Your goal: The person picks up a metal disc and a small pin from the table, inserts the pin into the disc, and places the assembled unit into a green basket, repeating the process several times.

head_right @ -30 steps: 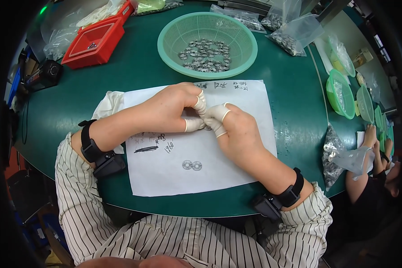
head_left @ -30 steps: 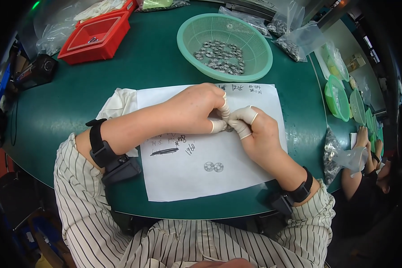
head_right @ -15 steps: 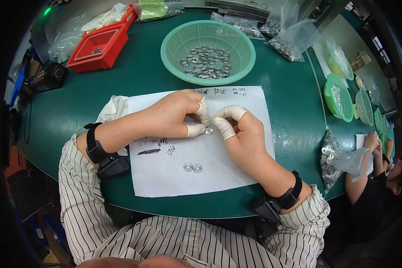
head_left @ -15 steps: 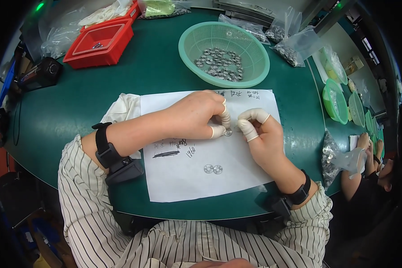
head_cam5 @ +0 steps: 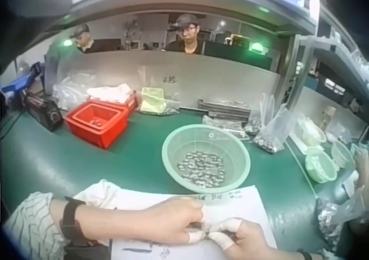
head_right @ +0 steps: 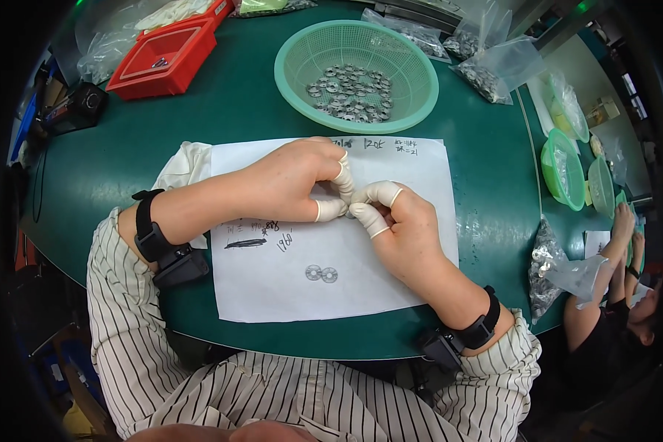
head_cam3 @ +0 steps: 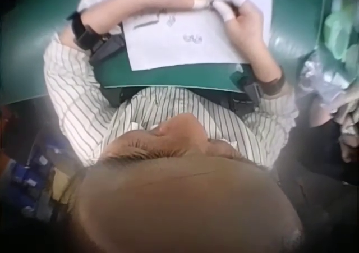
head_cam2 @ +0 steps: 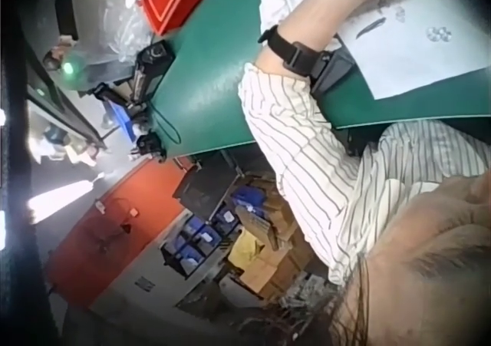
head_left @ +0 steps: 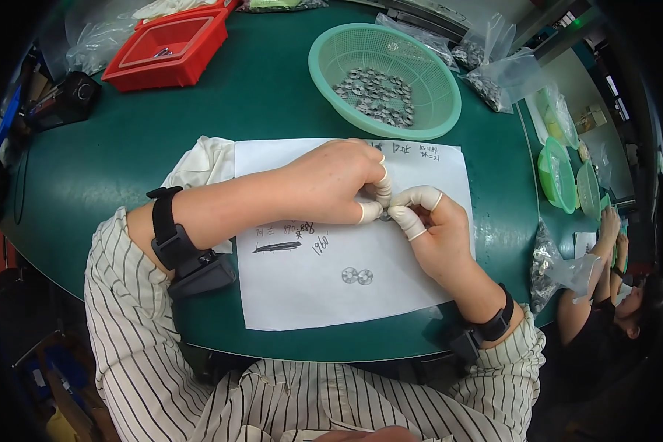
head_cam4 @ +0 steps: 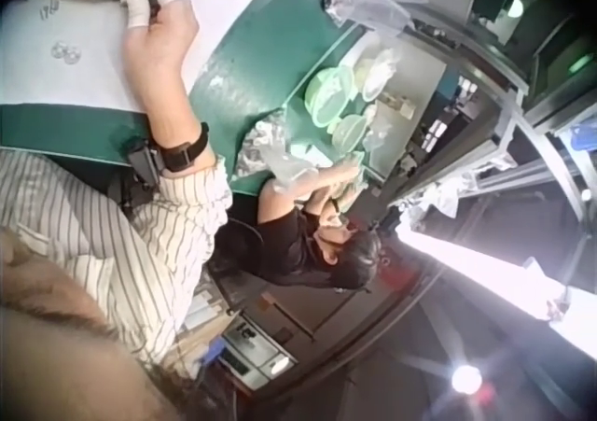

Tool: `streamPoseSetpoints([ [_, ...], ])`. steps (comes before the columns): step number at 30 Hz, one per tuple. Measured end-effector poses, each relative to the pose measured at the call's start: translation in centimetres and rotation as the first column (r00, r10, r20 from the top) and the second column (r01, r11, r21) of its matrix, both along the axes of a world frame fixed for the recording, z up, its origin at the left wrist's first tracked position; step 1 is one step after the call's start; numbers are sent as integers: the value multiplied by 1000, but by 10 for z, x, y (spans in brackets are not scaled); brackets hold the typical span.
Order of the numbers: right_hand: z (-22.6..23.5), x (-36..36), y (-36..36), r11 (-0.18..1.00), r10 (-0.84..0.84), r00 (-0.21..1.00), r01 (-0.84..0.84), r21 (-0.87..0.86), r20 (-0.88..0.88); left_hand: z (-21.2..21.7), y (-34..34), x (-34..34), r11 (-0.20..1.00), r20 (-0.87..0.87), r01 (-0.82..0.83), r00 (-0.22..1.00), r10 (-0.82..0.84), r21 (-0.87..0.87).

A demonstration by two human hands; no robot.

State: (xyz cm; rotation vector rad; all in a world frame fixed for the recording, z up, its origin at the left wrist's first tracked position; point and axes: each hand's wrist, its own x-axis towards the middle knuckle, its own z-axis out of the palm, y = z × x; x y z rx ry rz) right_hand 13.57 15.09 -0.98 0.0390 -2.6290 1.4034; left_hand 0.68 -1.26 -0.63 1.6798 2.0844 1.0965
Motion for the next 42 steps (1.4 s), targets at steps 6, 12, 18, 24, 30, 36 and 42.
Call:
streamPoseSetpoints([
  [6, 6, -2, -4, 939, 130, 972, -57, 340, -197, 1, 0, -3, 999, 64, 20, 998, -18, -25],
  [12, 3, -2, -4, 943, 130, 962, -46, 329, -239, 5, 0, -2, 999, 23, 19, 1000, -18, -30],
  [18, 0, -4, -2, 998, -3, 984, -8, -62, -180, -5, 1, -5, 998, 34, 59, 998, -59, 8],
  [24, -2, -6, -4, 964, -8, 998, 23, -264, 58, 4, 1, -8, 996, 261, -20, 964, 42, -84],
  [30, -4, -7, -4, 979, 6, 997, 9, -204, 72, 3, 0, -10, 994, 248, -18, 968, 43, -105],
  [36, 1, -9, -8, 995, 47, 995, -39, 96, -84, 4, 1, -9, 995, 204, -10, 978, 31, -102],
  [42, 4, -11, -12, 938, 112, 972, -34, 344, -209, 7, 2, -11, 990, 232, -10, 972, 42, -139],
])
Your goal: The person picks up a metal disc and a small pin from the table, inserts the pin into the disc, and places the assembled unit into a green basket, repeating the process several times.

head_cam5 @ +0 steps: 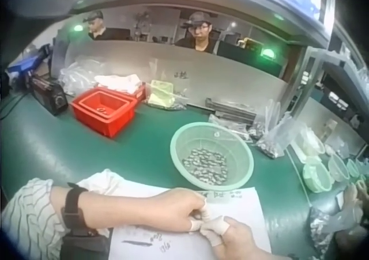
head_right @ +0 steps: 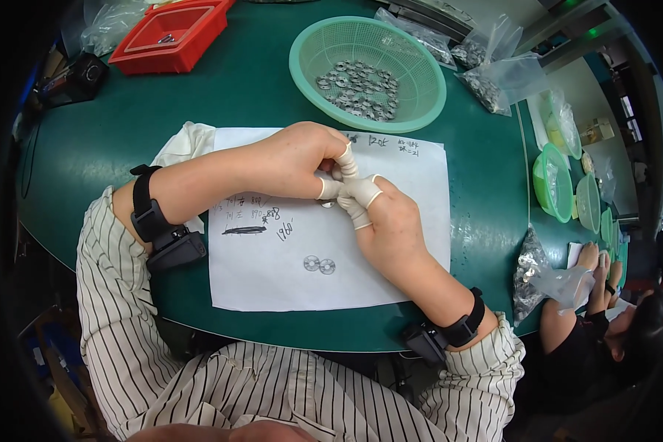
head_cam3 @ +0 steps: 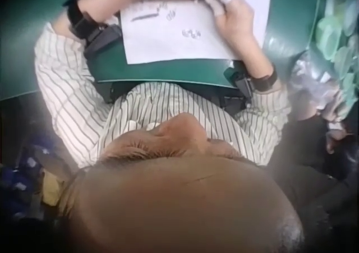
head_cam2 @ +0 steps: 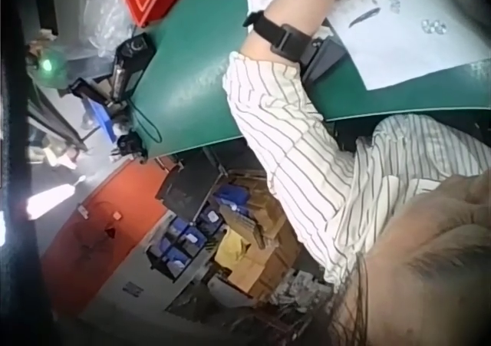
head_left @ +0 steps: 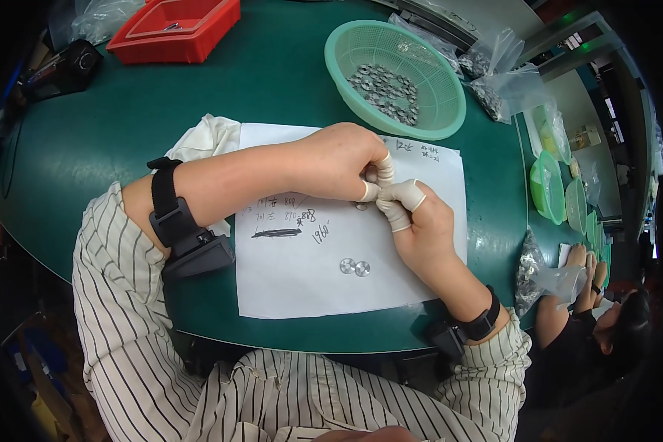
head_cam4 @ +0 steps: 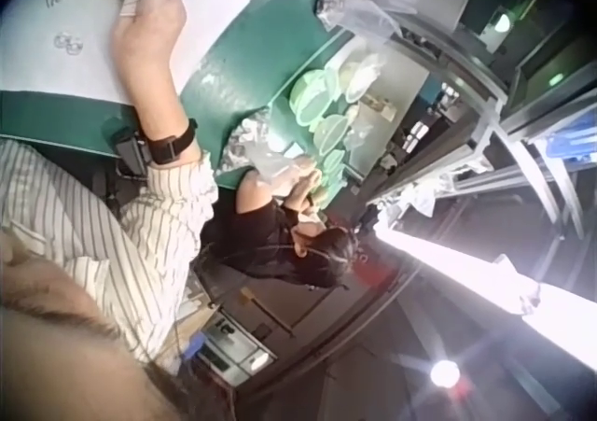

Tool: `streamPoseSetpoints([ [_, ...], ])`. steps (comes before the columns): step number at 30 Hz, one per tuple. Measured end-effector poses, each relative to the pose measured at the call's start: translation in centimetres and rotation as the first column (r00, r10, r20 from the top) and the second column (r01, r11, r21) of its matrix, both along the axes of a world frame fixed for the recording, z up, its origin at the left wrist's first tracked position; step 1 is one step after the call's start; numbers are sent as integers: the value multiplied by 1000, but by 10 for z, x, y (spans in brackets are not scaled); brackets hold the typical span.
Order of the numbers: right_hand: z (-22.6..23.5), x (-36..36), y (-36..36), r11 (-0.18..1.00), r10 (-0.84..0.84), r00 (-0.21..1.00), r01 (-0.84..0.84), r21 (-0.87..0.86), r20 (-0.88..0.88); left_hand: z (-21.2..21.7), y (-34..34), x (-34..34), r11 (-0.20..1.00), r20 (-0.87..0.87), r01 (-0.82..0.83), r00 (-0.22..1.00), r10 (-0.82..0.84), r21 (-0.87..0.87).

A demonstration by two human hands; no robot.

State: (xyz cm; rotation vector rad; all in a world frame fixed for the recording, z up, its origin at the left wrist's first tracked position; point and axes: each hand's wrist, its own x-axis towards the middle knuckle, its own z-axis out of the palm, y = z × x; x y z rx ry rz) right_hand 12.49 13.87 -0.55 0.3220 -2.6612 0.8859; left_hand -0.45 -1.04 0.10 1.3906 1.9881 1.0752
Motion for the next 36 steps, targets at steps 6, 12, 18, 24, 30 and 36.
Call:
streamPoseSetpoints([
  [6, -4, 1, 5, 992, 8, 1000, -7, -129, 8, 7, -9, 0, 999, -46, 11, 999, -13, -40],
  [12, -1, 10, 4, 801, 26, 972, 119, -587, 233, 10, -13, 2, 993, -79, 77, 993, -84, -87],
  [18, -5, 5, 15, 852, -3, 968, 134, -506, 252, 14, -5, 12, 996, -133, 65, 988, -73, -65],
  [24, -5, 6, 16, 831, -49, 969, 174, -528, 242, 6, -6, 9, 1000, 4, 26, 1000, -26, 3],
  [30, -6, 11, 13, 858, -23, 963, 157, -489, 270, 6, -5, 9, 995, -198, 95, 976, -87, 33],
  [36, -5, 10, 11, 891, 0, 962, 125, -437, 274, 5, -8, 9, 996, -175, 78, 982, -72, 32],
])
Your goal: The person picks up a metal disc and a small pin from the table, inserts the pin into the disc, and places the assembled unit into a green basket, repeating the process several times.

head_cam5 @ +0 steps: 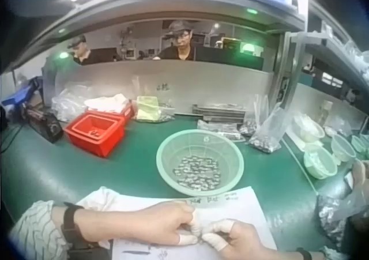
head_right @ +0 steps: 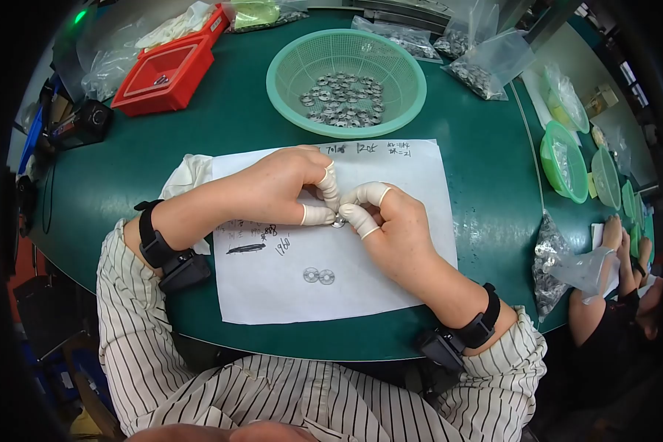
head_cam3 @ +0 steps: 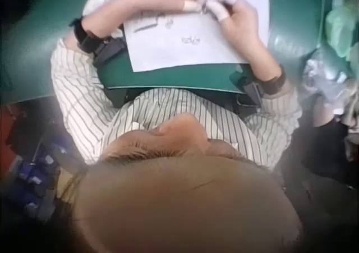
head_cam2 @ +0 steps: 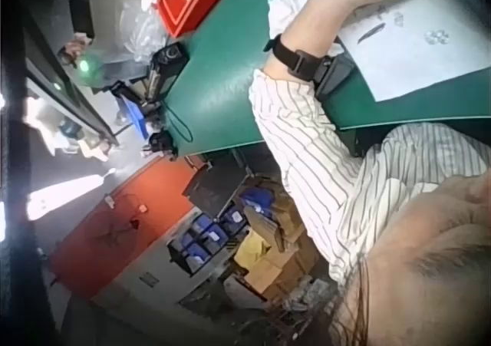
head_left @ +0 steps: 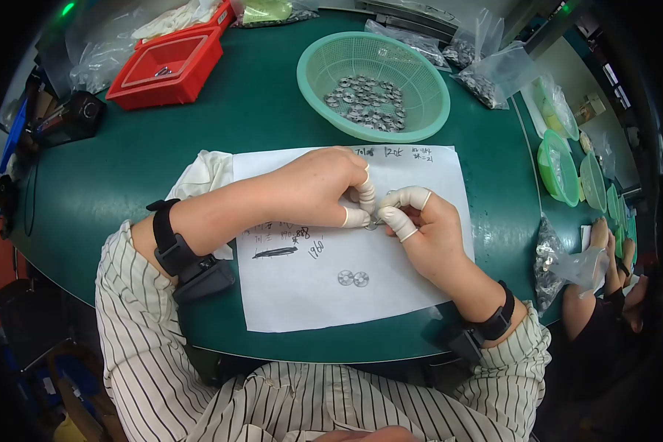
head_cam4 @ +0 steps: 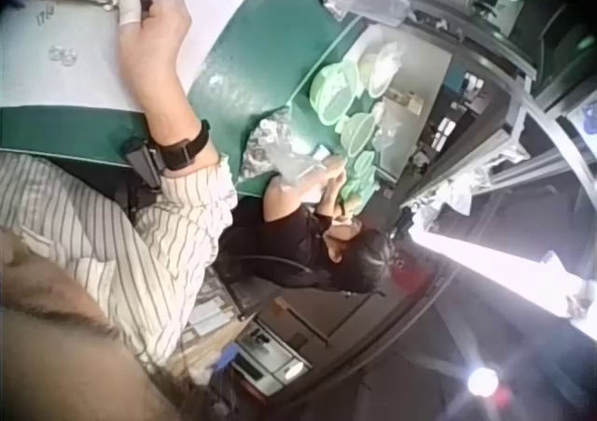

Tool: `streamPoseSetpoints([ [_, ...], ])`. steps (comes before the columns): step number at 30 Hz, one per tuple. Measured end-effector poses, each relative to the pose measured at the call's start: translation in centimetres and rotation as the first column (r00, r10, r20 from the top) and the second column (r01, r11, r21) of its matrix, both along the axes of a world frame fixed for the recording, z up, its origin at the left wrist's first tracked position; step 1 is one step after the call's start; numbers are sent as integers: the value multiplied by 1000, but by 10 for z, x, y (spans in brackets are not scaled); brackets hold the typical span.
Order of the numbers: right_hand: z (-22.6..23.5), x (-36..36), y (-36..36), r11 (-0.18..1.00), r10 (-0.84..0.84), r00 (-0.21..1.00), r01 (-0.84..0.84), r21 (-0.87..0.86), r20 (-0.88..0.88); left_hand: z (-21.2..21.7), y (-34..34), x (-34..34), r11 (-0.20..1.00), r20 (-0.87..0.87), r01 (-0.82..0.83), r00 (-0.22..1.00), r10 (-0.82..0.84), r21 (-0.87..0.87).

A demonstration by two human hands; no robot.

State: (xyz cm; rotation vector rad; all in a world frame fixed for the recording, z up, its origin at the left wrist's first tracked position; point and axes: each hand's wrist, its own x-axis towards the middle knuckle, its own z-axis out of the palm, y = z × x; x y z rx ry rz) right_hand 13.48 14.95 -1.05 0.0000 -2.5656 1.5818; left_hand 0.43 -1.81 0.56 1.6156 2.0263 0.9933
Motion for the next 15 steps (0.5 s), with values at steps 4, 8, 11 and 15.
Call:
streamPoseSetpoints([
  [4, 0, -1, -2, 1000, -8, 1000, 8, 1, 17, -2, 0, -1, 1000, 7, 0, 1000, 0, -10],
  [8, 4, -2, -4, 935, 144, 960, -53, 351, -239, -1, 1, -4, 999, 34, -5, 999, 6, -38],
  [11, 4, -1, -6, 893, 210, 930, -57, 446, -301, -1, 0, -6, 999, 114, 19, 993, -16, -26],
  [15, 4, -2, -7, 891, 207, 937, -60, 450, -283, -2, -1, -6, 1000, 92, 7, 996, -5, -22],
])
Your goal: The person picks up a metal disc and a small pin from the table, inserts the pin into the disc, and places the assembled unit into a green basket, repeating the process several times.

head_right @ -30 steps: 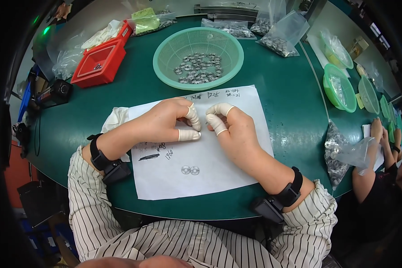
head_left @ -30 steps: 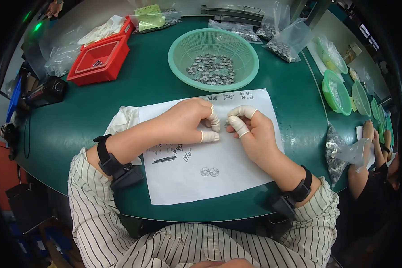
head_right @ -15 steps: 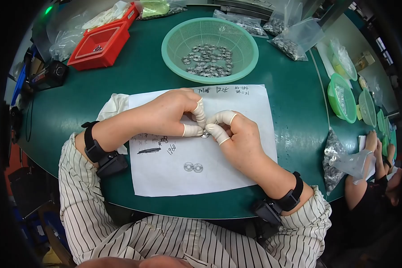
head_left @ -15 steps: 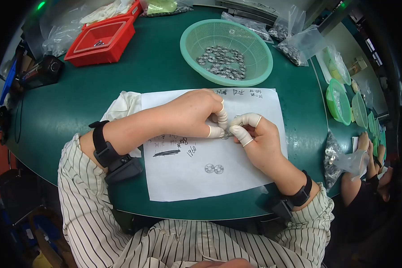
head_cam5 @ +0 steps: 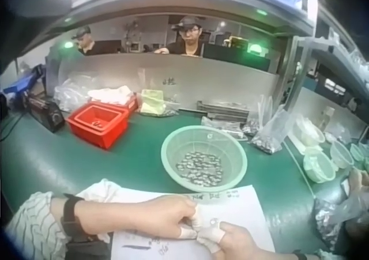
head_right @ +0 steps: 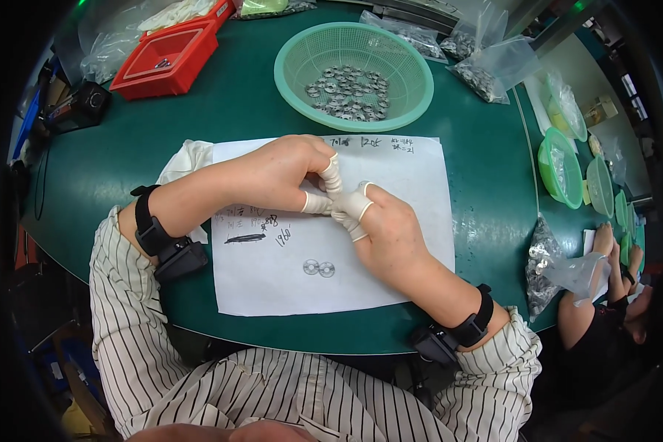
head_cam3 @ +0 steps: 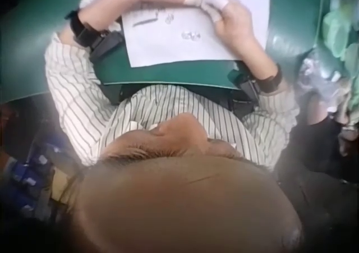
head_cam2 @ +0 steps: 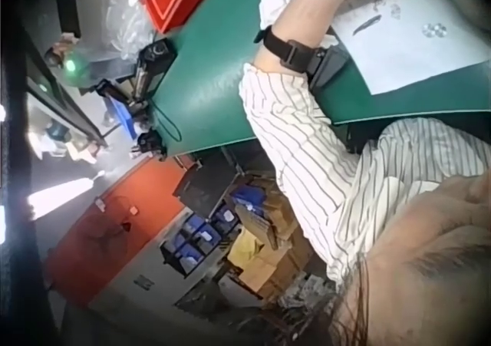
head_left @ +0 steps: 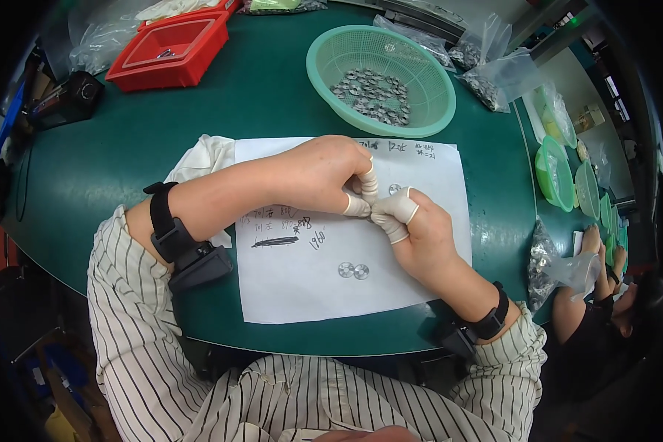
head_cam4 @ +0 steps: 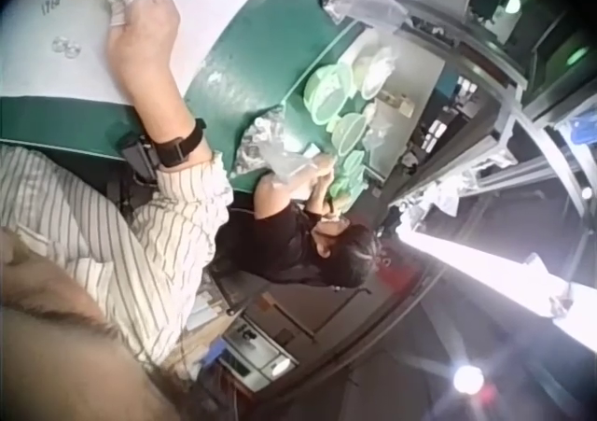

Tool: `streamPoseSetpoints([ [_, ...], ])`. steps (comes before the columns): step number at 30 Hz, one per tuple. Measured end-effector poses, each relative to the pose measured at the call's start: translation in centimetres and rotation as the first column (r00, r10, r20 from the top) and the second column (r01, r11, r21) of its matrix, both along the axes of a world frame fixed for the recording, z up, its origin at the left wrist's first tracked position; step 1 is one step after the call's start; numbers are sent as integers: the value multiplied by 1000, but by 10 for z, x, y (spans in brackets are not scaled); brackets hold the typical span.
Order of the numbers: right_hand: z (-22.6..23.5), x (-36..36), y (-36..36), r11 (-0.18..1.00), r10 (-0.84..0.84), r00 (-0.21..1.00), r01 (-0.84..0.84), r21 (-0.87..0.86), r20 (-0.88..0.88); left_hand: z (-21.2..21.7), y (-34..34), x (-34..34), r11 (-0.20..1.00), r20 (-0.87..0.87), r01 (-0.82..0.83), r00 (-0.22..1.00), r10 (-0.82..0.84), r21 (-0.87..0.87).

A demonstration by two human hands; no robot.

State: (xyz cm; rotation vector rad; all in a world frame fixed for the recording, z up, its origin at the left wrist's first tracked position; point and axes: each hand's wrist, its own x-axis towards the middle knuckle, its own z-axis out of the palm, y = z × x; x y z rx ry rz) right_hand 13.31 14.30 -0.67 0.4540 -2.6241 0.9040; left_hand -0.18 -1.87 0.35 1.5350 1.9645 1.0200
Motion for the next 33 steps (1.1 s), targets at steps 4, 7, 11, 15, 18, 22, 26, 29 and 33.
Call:
streamPoseSetpoints([
  [4, -3, 0, 2, 998, -17, 1000, 17, -57, 16, -1, 3, 1, 1000, -6, -12, 1000, 12, -6],
  [7, -2, 0, 5, 986, -22, 1000, 22, -166, 1, -1, 4, 3, 1000, -37, -5, 999, 4, -15],
  [11, -5, -1, 4, 854, -44, 956, 187, -486, 291, -1, 3, 1, 1000, 4, -11, 1000, 11, -12],
  [15, -6, -3, 2, 849, -16, 940, 193, -491, 341, -2, 3, -2, 999, 50, -21, 999, 22, -25],
  [18, -7, -3, 3, 848, -8, 939, 189, -495, 345, -3, 5, -3, 999, 44, -14, 999, 15, -41],
  [22, -7, -5, 2, 865, -42, 931, 216, -452, 363, -4, 3, -3, 999, 20, -21, 1000, 22, -48],
  [26, -1, -6, -3, 984, -45, 991, 66, -165, 127, -1, 2, -2, 999, 17, -32, 999, 33, -38],
  [29, -1, -7, -4, 999, -14, 1000, 14, -47, 4, 0, 3, -2, 997, 27, -32, 999, 34, -67],
  [33, -2, -7, -3, 998, -46, 999, 47, -31, 24, -2, 5, -2, 997, 8, -41, 999, 42, -69],
])
